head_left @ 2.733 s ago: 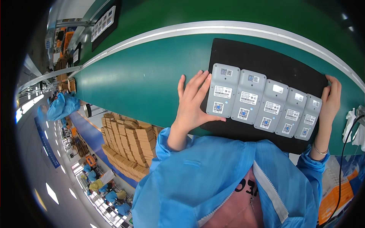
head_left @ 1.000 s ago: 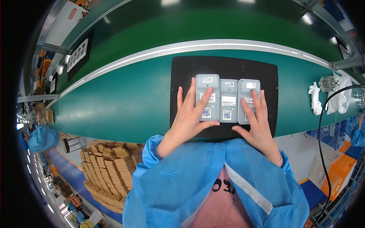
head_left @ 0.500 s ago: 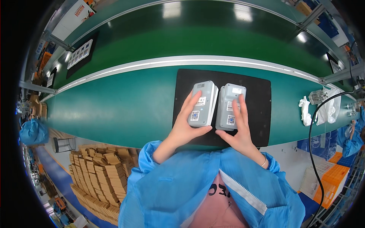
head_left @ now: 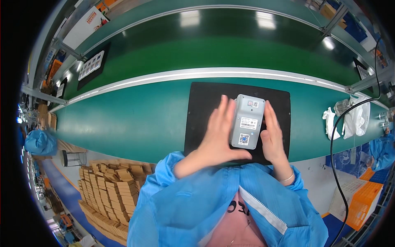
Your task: The person repeatedly picks up batches of white calculators from a green conveyor belt, places them on a black mat, and wipes them with a white cloth. The person handles the calculators in groups, turning them over to clean different sides, and occasionally uses a red card to wipe the surfaces. The cleaned calculators are left on the mat or the belt.
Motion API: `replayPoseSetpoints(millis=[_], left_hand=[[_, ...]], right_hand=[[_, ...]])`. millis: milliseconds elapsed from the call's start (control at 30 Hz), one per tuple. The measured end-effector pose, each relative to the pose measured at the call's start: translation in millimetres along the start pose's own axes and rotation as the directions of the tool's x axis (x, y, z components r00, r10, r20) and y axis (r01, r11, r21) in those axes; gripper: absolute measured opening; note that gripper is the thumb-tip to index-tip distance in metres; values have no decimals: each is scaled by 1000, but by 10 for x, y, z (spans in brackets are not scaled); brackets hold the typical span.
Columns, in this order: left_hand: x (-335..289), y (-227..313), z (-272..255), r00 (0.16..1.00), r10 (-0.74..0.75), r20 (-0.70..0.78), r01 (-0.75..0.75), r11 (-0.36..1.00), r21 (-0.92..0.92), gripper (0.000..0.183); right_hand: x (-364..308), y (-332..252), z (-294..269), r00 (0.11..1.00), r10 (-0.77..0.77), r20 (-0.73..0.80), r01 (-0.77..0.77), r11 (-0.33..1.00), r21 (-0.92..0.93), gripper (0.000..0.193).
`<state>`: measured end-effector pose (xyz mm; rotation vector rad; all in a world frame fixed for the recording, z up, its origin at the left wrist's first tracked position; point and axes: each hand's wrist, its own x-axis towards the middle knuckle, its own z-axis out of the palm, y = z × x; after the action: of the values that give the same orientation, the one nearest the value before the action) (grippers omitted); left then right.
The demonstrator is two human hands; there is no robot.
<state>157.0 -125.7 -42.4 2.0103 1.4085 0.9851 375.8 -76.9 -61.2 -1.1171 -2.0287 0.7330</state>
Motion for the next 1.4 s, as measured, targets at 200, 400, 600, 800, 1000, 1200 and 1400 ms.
replayPoseSetpoints(millis=[200,400,600,800,1000,1200,1400], left_hand=[[29,-171,-48,942,-147,300,165,986,-37,88],[42,-132,191,993,-24,118,95,757,-647,135],[-47,-212,227,906,424,-18,-405,852,-332,159],[-177,-347,388,878,472,-79,-473,831,-294,143],[-166,-309,363,888,452,-85,-455,840,-296,146],[-146,-222,302,897,431,-93,-438,844,-309,153],[-207,-234,260,972,236,11,-186,792,-582,154]], right_hand=[[34,33,38,970,84,229,-60,992,-110,85],[-7,-301,-19,972,154,176,-206,920,334,132],[-184,17,186,922,-383,-59,387,918,88,137],[-298,51,235,884,-466,-46,467,884,21,116],[-266,59,245,896,-437,-76,440,898,20,128],[-329,125,274,930,-363,-49,365,930,45,122],[-109,-364,-238,930,-337,150,367,884,-289,114]])
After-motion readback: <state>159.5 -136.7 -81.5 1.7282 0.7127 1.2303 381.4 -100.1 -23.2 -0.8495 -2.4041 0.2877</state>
